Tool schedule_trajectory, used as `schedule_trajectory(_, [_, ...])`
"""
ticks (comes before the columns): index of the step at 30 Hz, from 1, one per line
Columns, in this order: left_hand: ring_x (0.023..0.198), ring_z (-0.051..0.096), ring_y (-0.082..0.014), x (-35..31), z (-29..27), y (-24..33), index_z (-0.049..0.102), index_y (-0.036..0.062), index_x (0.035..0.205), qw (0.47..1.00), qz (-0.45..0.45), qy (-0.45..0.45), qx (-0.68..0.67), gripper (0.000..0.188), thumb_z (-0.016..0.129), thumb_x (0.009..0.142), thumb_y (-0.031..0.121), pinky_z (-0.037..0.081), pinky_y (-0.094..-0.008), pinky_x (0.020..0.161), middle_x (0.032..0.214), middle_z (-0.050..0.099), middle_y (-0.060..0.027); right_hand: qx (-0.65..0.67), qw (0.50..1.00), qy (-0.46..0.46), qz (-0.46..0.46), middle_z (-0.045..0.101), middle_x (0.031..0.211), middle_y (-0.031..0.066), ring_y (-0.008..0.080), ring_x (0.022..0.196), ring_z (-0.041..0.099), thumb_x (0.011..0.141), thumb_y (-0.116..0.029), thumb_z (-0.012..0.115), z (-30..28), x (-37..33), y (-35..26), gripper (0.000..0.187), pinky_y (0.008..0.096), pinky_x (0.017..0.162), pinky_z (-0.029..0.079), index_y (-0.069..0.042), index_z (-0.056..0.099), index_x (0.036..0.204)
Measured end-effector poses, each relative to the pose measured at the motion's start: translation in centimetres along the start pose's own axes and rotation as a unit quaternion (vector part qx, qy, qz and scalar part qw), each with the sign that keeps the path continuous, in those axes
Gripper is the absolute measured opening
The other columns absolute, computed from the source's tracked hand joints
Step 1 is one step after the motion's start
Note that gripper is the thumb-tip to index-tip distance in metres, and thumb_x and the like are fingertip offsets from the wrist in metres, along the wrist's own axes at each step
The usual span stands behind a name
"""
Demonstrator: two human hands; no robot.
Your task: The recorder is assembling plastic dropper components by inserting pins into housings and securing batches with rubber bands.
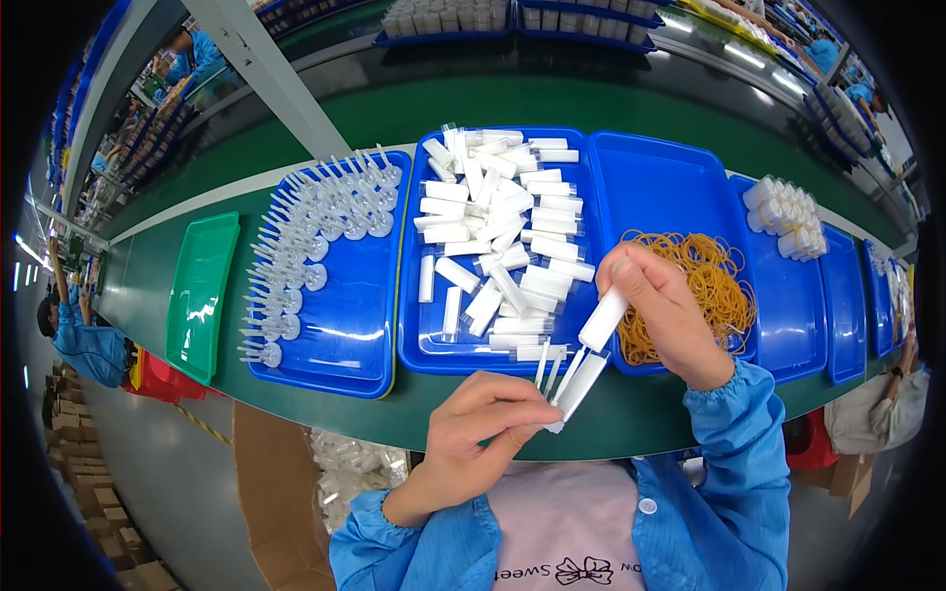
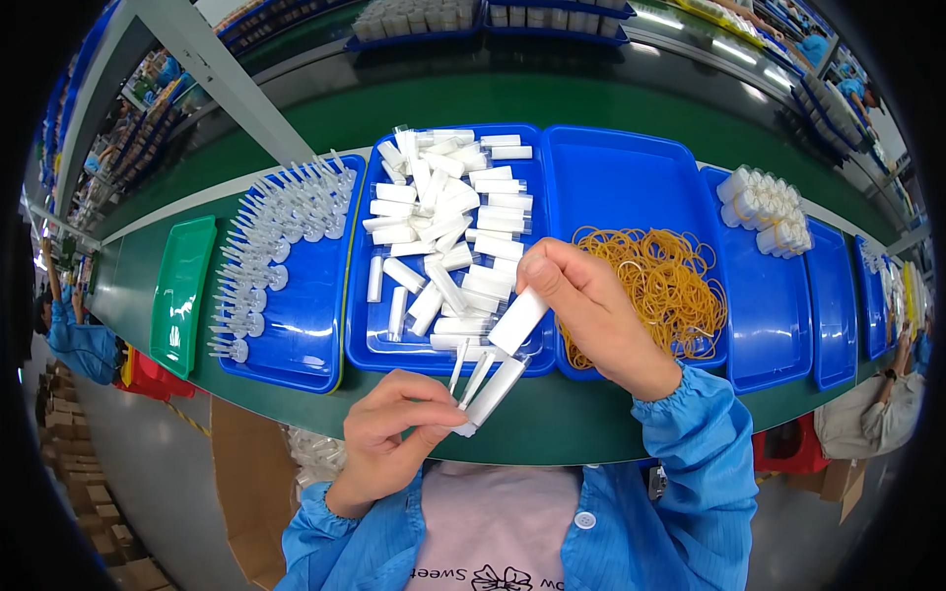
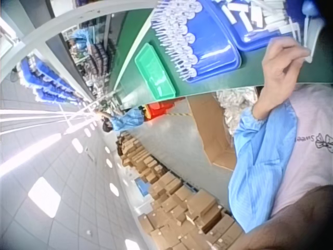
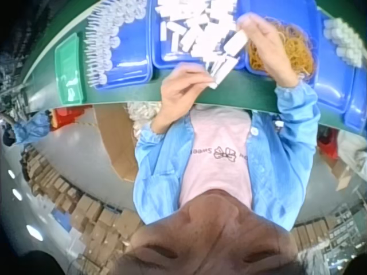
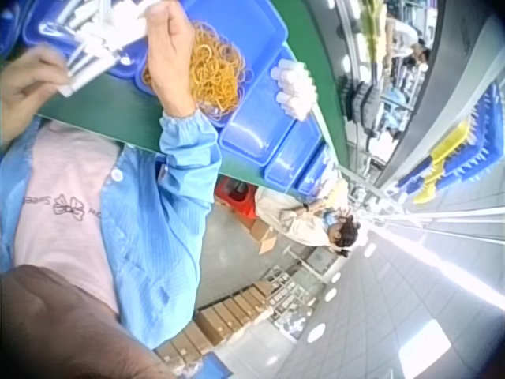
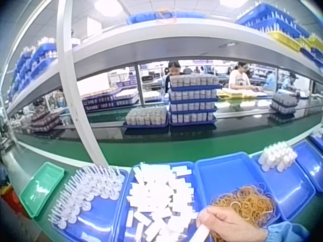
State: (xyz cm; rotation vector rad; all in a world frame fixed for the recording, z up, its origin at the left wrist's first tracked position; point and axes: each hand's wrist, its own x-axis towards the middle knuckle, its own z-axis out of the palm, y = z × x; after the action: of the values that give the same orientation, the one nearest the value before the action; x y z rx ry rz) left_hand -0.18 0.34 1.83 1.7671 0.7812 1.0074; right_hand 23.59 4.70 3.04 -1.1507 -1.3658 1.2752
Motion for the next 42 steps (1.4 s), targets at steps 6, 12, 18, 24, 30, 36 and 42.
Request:
schedule_trajectory(6, [0.085, 0.061, -0.0183, 0.3, 0.0, 0.5, 0.074, 0.0055, 0.092, 0.998, 0.006, -0.011, 0.060, 0.019, 0.071, 0.076, -0.003, 0.048, -0.0270, 0.072, 0.093, 0.065, -0.0075, -0.011, 1.000, -0.016, 0.007, 0.051, 0.081, -0.0014, 0.0073, 0.077, 0.044, 0.102, -0.034, 0.045, 0.2, -0.2, 0.2, 0.034, 0.0233, 0.070, 0.037, -0.005, 0.056, 0.087])
schedule_trajectory(12, [0.085, 0.061, -0.0196, 0.1, 0.1, 0.2, 0.075, 0.0079, 0.092, 0.996, 0.039, -0.006, 0.077, 0.022, 0.071, 0.074, -0.003, 0.048, -0.0290, 0.073, 0.090, 0.066, -0.0052, -0.065, 0.998, -0.017, -0.006, 0.050, 0.080, 0.0000, 0.0080, 0.077, 0.044, 0.103, -0.027, 0.045, 0.5, -0.6, 0.4, 0.031, 0.0233, 0.069, 0.037, -0.003, 0.056, 0.087])
schedule_trajectory(18, [0.086, 0.060, -0.0204, -0.2, 0.2, -0.3, 0.074, 0.0063, 0.092, 0.990, 0.088, 0.003, 0.111, 0.021, 0.072, 0.074, -0.004, 0.049, -0.0297, 0.073, 0.093, 0.063, -0.0071, -0.018, 1.000, -0.022, 0.000, 0.049, 0.080, 0.0024, 0.0103, 0.076, 0.044, 0.102, -0.025, 0.045, 1.7, -1.4, 0.6, 0.030, 0.0248, 0.070, 0.037, -0.002, 0.056, 0.087])
schedule_trajectory(24, [0.085, 0.060, -0.0187, -1.0, 0.9, -1.0, 0.065, 0.0039, 0.110, 0.984, 0.074, 0.127, 0.105, 0.039, 0.074, 0.074, -0.005, 0.050, -0.0293, 0.072, 0.116, 0.049, -0.0147, -0.075, 0.996, 0.011, -0.043, 0.051, 0.079, 0.0037, 0.0141, 0.078, 0.044, 0.101, -0.022, 0.047, 3.6, -1.8, 0.1, 0.025, 0.0270, 0.071, 0.037, -0.004, 0.056, 0.086])
schedule_trajectory(30, [0.083, 0.060, -0.0183, -1.8, 0.8, -1.8, 0.057, 0.0030, 0.116, 0.985, 0.063, 0.155, 0.048, 0.046, 0.075, 0.075, -0.003, 0.052, -0.0301, 0.073, 0.120, 0.046, -0.0157, -0.138, 0.984, -0.021, -0.108, 0.053, 0.078, 0.0062, 0.0232, 0.079, 0.046, 0.098, -0.020, 0.050, 5.4, -1.9, 0.5, 0.020, 0.0345, 0.074, 0.036, -0.005, 0.055, 0.085])
schedule_trajectory(36, [0.086, 0.065, -0.0187, -1.7, -0.9, -2.5, 0.062, -0.0005, 0.106, 0.994, 0.045, 0.068, 0.069, 0.030, 0.075, 0.078, 0.000, 0.053, -0.0292, 0.077, 0.109, 0.058, -0.0121, -0.165, 0.977, -0.078, -0.109, 0.056, 0.081, 0.0079, 0.0248, 0.083, 0.050, 0.098, -0.022, 0.050, 5.0, -1.2, -0.7, 0.023, 0.0357, 0.077, 0.039, -0.004, 0.059, 0.089])
schedule_trajectory(42, [0.094, 0.063, -0.0156, -2.0, -0.9, -4.1, 0.063, -0.0024, 0.103, 0.965, -0.108, 0.179, -0.161, 0.018, 0.068, 0.086, -0.001, 0.052, -0.0288, 0.085, 0.106, 0.059, -0.0081, -0.297, 0.935, 0.015, -0.195, 0.060, 0.088, 0.0098, 0.0279, 0.088, 0.054, 0.094, -0.027, 0.054, 3.2, 3.9, 2.6, 0.026, 0.0390, 0.080, 0.040, -0.005, 0.065, 0.096])
